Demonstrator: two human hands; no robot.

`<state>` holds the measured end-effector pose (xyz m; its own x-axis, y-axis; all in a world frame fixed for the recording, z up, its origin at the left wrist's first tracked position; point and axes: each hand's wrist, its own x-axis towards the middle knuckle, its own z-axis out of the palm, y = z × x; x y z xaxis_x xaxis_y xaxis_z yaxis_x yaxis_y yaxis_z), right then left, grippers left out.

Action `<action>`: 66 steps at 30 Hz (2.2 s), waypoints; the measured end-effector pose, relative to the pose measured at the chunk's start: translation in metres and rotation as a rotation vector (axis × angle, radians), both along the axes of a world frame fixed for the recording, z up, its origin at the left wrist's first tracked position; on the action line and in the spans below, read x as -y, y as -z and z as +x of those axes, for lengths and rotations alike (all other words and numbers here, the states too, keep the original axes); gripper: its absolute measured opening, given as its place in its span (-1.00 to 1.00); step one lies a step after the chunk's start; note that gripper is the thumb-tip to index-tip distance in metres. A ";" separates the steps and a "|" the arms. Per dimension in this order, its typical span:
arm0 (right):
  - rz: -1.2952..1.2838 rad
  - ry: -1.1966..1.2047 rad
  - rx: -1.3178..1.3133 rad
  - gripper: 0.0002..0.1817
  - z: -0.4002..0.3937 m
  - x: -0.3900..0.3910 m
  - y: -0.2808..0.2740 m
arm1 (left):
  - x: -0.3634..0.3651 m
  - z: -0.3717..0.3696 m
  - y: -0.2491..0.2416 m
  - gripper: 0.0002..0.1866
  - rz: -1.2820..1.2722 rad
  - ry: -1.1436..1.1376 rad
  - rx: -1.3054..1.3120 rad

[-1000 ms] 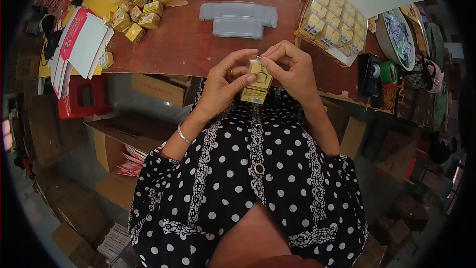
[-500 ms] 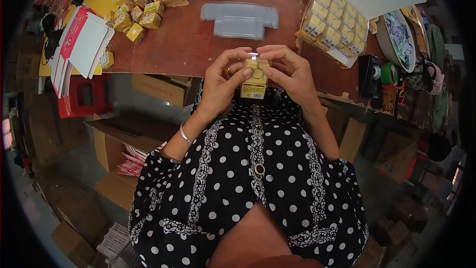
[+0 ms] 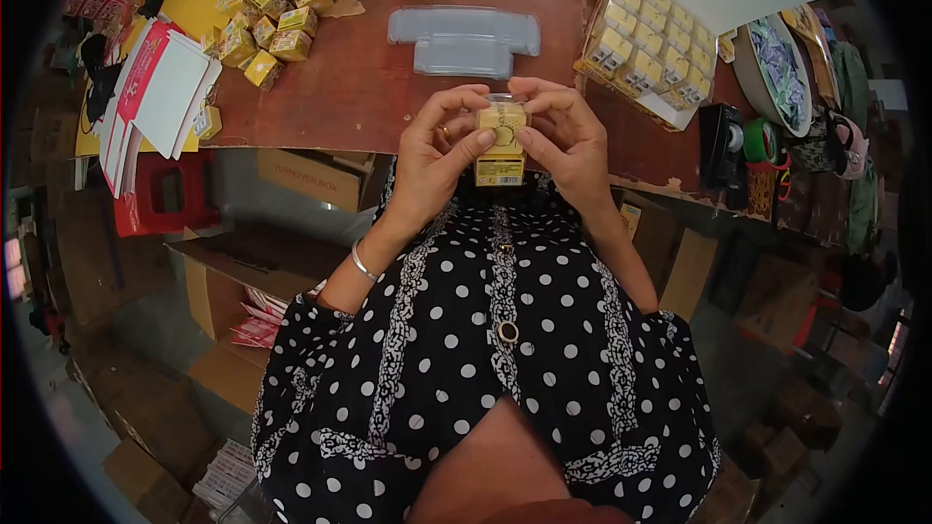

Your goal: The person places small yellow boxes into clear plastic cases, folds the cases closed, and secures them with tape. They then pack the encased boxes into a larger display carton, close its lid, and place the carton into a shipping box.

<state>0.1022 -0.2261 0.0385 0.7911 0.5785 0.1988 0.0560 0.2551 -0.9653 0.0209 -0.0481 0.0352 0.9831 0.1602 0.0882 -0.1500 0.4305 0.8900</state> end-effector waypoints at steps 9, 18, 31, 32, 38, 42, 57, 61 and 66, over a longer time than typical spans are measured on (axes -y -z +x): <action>-0.057 -0.053 -0.017 -0.75 0.003 0.005 -0.005 | 0.001 0.000 0.002 -0.72 0.007 0.030 -0.021; -0.067 0.016 -0.045 -0.72 -0.002 0.025 -0.003 | 0.006 0.011 -0.004 -0.74 0.039 0.173 -0.071; -0.946 1.206 0.242 -0.69 0.051 0.323 0.010 | 0.028 0.024 0.002 -0.81 0.160 0.265 -0.067; -0.950 1.082 0.013 -0.64 0.054 0.329 0.013 | 0.030 0.023 0.001 -0.81 0.164 0.280 -0.088; -0.744 0.834 -0.238 -0.76 0.070 0.346 0.025 | 0.034 0.022 0.006 -0.80 0.198 0.324 -0.068; -0.623 0.862 -0.223 -0.78 0.067 0.340 0.030 | 0.034 0.023 0.005 -0.79 0.197 0.321 -0.076; -0.199 1.075 -0.152 -0.82 0.024 0.324 0.064 | 0.048 0.029 0.008 -0.79 0.151 0.401 -0.097; -0.211 1.124 -0.054 -0.81 0.027 0.324 0.079 | 0.052 0.029 0.004 -0.78 0.122 0.406 -0.087; -0.559 1.297 0.231 -0.85 0.019 0.317 0.055 | 0.056 0.034 -0.002 -0.77 0.104 0.337 -0.014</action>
